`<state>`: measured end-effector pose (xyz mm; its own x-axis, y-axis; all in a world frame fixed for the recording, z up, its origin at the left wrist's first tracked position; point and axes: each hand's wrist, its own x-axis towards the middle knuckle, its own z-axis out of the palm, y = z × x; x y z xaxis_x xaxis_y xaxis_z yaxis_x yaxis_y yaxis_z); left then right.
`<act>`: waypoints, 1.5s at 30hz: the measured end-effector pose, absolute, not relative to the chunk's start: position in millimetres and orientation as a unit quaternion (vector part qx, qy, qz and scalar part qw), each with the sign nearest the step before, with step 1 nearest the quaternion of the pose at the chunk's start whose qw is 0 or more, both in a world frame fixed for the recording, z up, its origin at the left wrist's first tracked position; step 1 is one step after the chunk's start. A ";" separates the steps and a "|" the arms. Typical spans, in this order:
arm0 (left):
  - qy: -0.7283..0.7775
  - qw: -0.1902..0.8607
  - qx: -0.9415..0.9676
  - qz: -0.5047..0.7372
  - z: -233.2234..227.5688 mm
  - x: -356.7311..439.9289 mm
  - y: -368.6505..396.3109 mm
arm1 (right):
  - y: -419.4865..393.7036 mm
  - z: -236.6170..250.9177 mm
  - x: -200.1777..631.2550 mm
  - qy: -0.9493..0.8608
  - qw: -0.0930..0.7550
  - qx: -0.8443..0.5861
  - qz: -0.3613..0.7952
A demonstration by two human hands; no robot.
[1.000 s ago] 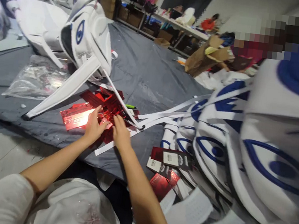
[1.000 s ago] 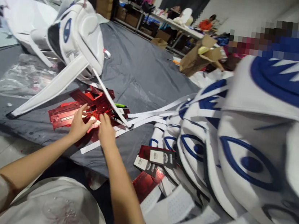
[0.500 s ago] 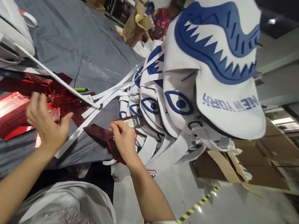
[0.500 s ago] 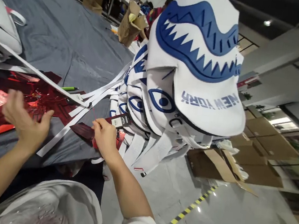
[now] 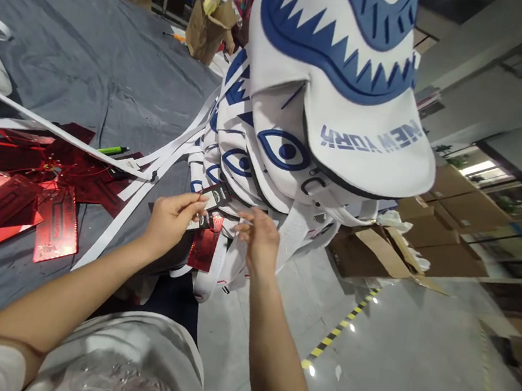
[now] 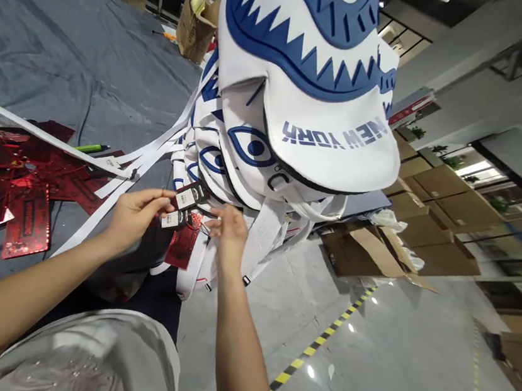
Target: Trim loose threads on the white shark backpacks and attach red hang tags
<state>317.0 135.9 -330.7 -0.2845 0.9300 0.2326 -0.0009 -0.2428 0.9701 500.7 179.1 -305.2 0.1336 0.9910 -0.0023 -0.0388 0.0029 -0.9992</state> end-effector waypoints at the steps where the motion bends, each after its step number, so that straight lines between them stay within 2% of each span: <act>1: 0.498 0.363 0.487 0.619 -325.5 319.7 147.3 | 189.4 -300.3 511.0 -0.412 0.563 -0.520 0.493; 4: 0.535 0.318 0.564 0.543 -305.8 329.5 184.7 | 214.2 -281.7 528.7 -0.370 0.609 -0.491 0.501; 8: 0.565 0.207 0.681 0.417 -278.1 346.0 228.0 | 248.2 -244.2 539.9 -0.398 0.686 -0.441 0.420; 11: 0.557 0.161 0.731 0.360 -265.7 360.2 250.9 | 283.7 -215.3 555.9 -0.455 0.693 -0.447 0.336; 15: 0.545 0.144 0.745 0.357 -260.9 378.8 271.9 | 312.4 -201.4 580.4 -0.552 0.651 -0.456 0.252; 20: 0.555 0.191 0.717 0.376 -258.4 393.2 288.3 | 299.3 -216.4 595.9 -0.619 0.557 -0.496 0.247; 23: 0.529 0.226 0.721 0.386 -259.1 395.0 297.5 | 292.2 -220.8 596.7 -0.629 0.538 -0.499 0.257; 29: 0.406 0.398 0.734 0.372 -264.7 394.0 309.7 | 289.9 -214.1 595.4 -0.645 0.519 -0.502 0.249; 35: 0.350 0.502 0.696 0.376 -262.8 403.2 305.6 | 280.4 -214.5 604.9 -0.727 0.398 -0.489 0.272; 40: 0.355 0.531 0.665 0.387 -264.4 409.9 302.9 | 279.7 -227.9 605.6 -0.783 0.336 -0.494 0.170; 45: 0.374 0.537 0.651 0.385 -264.2 409.4 295.2 | 266.7 -240.0 588.7 -0.780 0.392 -0.485 0.054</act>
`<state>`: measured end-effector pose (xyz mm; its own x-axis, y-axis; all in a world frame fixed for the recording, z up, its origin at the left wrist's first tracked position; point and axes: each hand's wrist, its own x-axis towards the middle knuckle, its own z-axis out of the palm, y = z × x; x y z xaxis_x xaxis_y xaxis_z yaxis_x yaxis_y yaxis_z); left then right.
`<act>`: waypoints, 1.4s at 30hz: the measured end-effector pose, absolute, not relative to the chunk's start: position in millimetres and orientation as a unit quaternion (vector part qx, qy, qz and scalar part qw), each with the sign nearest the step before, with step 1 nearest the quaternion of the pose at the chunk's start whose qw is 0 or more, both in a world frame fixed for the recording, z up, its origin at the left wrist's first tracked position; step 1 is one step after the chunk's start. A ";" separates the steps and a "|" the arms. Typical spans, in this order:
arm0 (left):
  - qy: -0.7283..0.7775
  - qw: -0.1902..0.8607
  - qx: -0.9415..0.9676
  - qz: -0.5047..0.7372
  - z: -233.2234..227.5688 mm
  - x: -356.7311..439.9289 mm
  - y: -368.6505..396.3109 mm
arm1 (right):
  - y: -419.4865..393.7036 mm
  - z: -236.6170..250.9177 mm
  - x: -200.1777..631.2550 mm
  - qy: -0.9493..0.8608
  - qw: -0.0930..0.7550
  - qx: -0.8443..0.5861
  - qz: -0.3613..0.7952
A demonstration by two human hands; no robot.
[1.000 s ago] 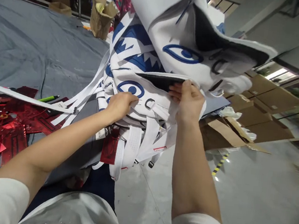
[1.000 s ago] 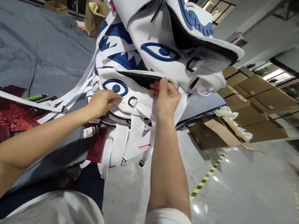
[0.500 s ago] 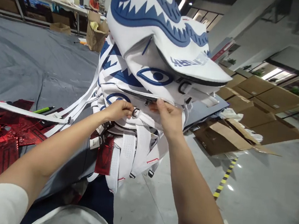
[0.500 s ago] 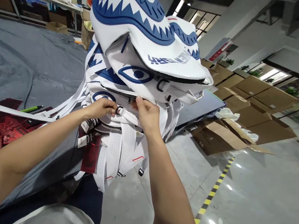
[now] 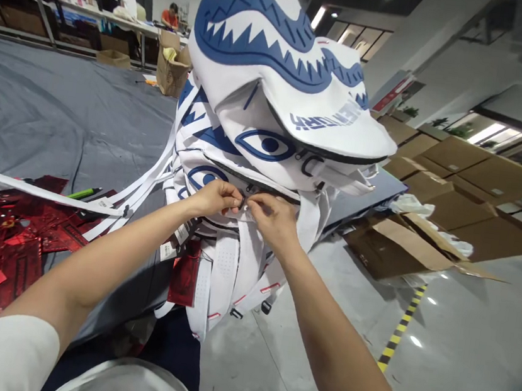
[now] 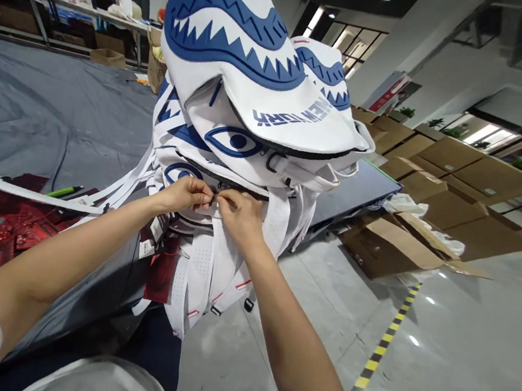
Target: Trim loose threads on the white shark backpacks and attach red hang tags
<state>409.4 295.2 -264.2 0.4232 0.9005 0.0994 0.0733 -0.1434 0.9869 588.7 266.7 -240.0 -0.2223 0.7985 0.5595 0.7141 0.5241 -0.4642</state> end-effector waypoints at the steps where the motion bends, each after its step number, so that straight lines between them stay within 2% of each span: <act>1: 0.378 0.532 0.651 0.388 -263.8 406.0 291.8 | 261.9 -242.0 584.9 -0.764 0.423 -0.485 0.051; 3: 0.387 0.514 0.654 0.397 -263.7 394.8 282.9 | 252.3 -246.0 578.0 -0.709 0.508 -0.481 0.087; 6: 0.386 0.501 0.666 0.396 -269.4 372.5 267.9 | 244.2 -252.3 568.9 -0.592 0.633 -0.446 0.223; 8: 0.348 0.527 0.666 0.396 -278.4 361.4 260.0 | 244.4 -256.2 562.4 -0.540 0.667 -0.409 0.311; 10: 0.315 0.541 0.649 0.432 -290.4 357.3 255.4 | 246.3 -258.9 556.5 -0.528 0.676 -0.382 0.344; 14: 0.341 0.466 0.601 0.553 -311.4 366.6 251.8 | 245.7 -262.2 553.2 -0.597 0.641 -0.391 0.282; 20: 0.381 0.332 0.572 0.646 -318.4 379.1 248.8 | 243.5 -262.9 569.0 -0.739 0.501 -0.400 0.208; 22: 0.380 0.274 0.609 0.640 -315.6 377.9 248.8 | 245.4 -261.9 572.3 -0.770 0.464 -0.389 0.199; 26: 0.387 0.025 0.754 0.530 -303.4 375.9 248.1 | 250.0 -261.0 571.5 -0.784 0.445 -0.387 0.192; 28: 0.388 -0.039 0.778 0.492 -295.9 377.7 247.4 | 251.6 -261.2 569.3 -0.784 0.446 -0.390 0.188; 31: 0.372 0.012 0.770 0.519 -287.2 385.2 249.6 | 252.9 -261.4 566.5 -0.792 0.446 -0.378 0.175; 35: 0.332 0.315 0.655 0.601 -284.9 397.2 260.1 | 254.5 -261.8 567.8 -0.799 0.435 -0.378 0.173; 37: 0.318 0.422 0.606 0.594 -287.0 398.8 264.4 | 256.5 -262.2 570.8 -0.791 0.433 -0.387 0.190; 39: 0.322 0.414 0.630 0.572 -289.4 396.0 265.0 | 259.2 -261.8 574.3 -0.794 0.420 -0.386 0.210; 42: 0.348 0.283 0.714 0.538 -292.2 387.0 260.7 | 262.8 -258.9 578.0 -0.817 0.388 -0.365 0.222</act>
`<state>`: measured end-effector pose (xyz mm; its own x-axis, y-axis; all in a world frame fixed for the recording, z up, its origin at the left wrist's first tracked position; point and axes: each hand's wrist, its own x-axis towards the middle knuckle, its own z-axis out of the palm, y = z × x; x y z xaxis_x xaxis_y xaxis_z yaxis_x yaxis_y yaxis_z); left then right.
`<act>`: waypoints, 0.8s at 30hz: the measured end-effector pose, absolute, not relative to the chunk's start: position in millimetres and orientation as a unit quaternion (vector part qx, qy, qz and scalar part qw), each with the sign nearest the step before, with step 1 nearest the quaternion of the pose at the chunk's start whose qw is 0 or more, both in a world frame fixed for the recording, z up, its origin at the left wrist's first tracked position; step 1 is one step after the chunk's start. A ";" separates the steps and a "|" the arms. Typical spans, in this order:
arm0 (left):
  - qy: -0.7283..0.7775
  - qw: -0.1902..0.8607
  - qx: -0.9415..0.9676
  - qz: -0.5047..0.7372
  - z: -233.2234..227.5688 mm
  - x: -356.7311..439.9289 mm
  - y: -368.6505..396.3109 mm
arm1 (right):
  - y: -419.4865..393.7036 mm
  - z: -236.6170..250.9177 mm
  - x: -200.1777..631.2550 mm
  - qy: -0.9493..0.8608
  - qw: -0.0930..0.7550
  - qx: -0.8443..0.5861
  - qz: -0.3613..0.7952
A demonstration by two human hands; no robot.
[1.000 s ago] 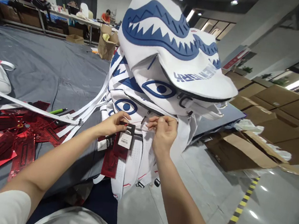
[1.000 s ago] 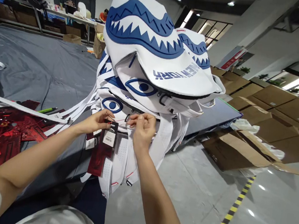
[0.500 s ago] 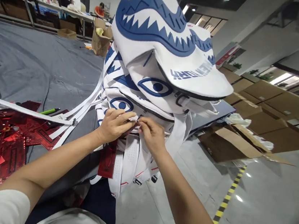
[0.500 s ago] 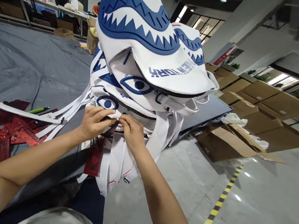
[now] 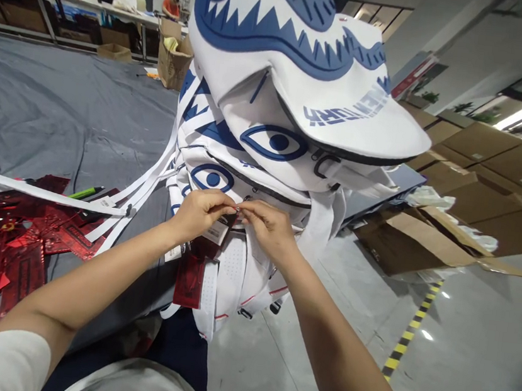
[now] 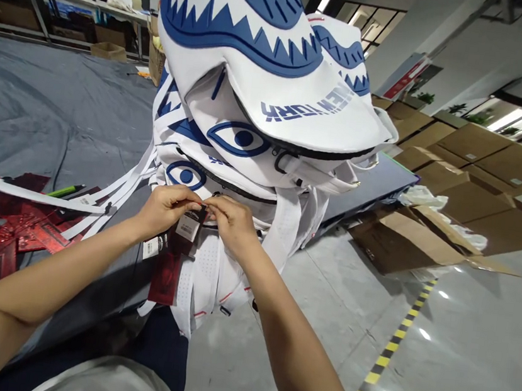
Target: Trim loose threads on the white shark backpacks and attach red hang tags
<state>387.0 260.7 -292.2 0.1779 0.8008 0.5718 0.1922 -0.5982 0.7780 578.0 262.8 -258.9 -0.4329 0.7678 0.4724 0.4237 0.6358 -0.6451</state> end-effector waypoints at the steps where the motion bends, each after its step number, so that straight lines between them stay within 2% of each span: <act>1: 0.355 0.249 0.732 0.526 -293.0 384.2 259.1 | 263.4 -257.3 578.4 -0.823 0.379 -0.365 0.215; 10: 0.400 0.191 0.763 0.470 -298.0 380.3 259.3 | 264.2 -247.6 576.5 -0.901 0.252 -0.352 0.039; 17: 0.402 0.180 0.777 0.450 -299.0 381.2 258.0 | 260.4 -247.7 574.1 -0.912 0.187 -0.364 -0.022; 24: 0.485 0.134 0.791 0.348 -288.5 382.8 257.0 | 253.6 -240.9 564.8 -0.910 0.125 -0.385 -0.088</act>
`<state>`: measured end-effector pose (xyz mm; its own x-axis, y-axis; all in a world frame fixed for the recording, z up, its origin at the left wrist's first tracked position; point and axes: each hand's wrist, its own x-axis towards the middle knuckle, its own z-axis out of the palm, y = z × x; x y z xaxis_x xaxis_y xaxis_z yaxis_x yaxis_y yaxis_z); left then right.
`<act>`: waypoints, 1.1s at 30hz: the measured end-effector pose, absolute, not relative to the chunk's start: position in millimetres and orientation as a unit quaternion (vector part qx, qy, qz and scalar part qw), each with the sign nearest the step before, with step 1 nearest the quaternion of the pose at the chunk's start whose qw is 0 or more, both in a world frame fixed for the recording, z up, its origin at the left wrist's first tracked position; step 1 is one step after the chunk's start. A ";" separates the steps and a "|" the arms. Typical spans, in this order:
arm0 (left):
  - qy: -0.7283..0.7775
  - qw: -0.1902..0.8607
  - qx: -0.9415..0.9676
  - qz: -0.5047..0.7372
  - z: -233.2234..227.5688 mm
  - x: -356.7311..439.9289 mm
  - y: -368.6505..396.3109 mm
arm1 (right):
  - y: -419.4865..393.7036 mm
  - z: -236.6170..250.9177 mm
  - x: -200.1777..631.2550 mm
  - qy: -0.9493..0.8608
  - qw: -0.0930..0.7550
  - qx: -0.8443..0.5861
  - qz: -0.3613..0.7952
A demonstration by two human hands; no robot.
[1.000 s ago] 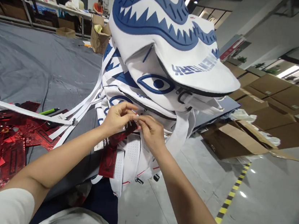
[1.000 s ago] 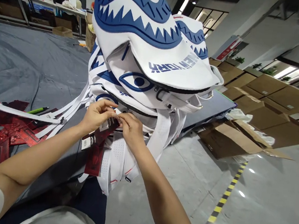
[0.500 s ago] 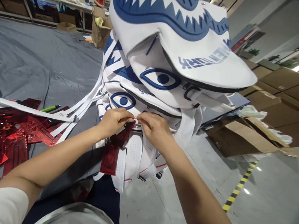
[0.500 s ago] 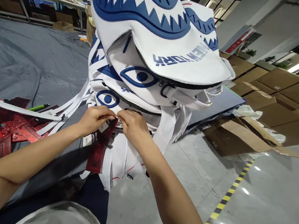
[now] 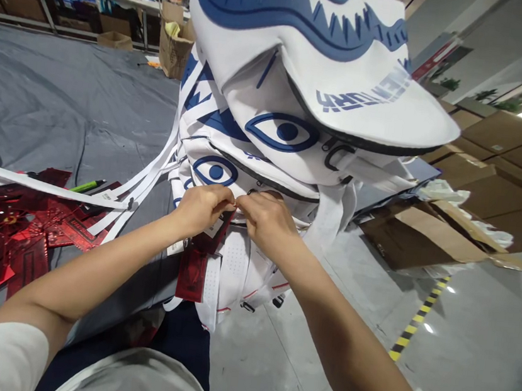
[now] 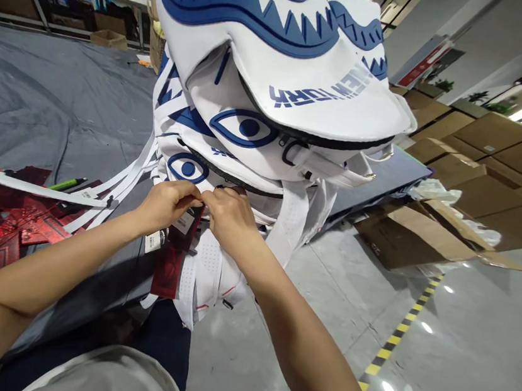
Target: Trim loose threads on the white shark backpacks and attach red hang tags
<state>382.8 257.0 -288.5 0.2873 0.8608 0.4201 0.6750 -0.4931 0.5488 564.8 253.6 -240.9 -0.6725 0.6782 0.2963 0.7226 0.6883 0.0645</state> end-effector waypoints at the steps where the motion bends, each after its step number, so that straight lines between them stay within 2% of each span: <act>1: 0.497 0.132 0.792 0.328 -286.0 382.8 257.4 | 252.8 -240.5 563.3 -0.910 0.120 -0.386 -0.089; 10: 0.538 0.026 0.816 0.209 -270.2 387.7 255.2 | 246.5 -234.5 549.5 -0.892 0.049 -0.441 -0.091; 13: 0.545 0.072 0.797 0.252 -273.4 388.3 253.3 | 245.3 -229.0 547.6 -0.885 0.023 -0.460 -0.074; 17: 0.470 0.177 0.802 0.323 -281.6 382.2 253.8 | 243.3 -225.3 548.4 -0.881 0.017 -0.469 -0.065; 20: 0.460 0.198 0.799 0.335 -283.8 379.2 254.2 | 242.2 -226.1 549.1 -0.884 0.019 -0.462 -0.069; 25: 0.553 0.115 0.773 0.290 -279.1 384.8 252.4 | 244.4 -229.3 549.9 -0.889 0.032 -0.452 -0.072; 33: 0.571 0.036 0.781 0.251 -281.1 388.6 249.9 | 250.1 -231.6 545.1 -0.900 0.038 -0.429 -0.069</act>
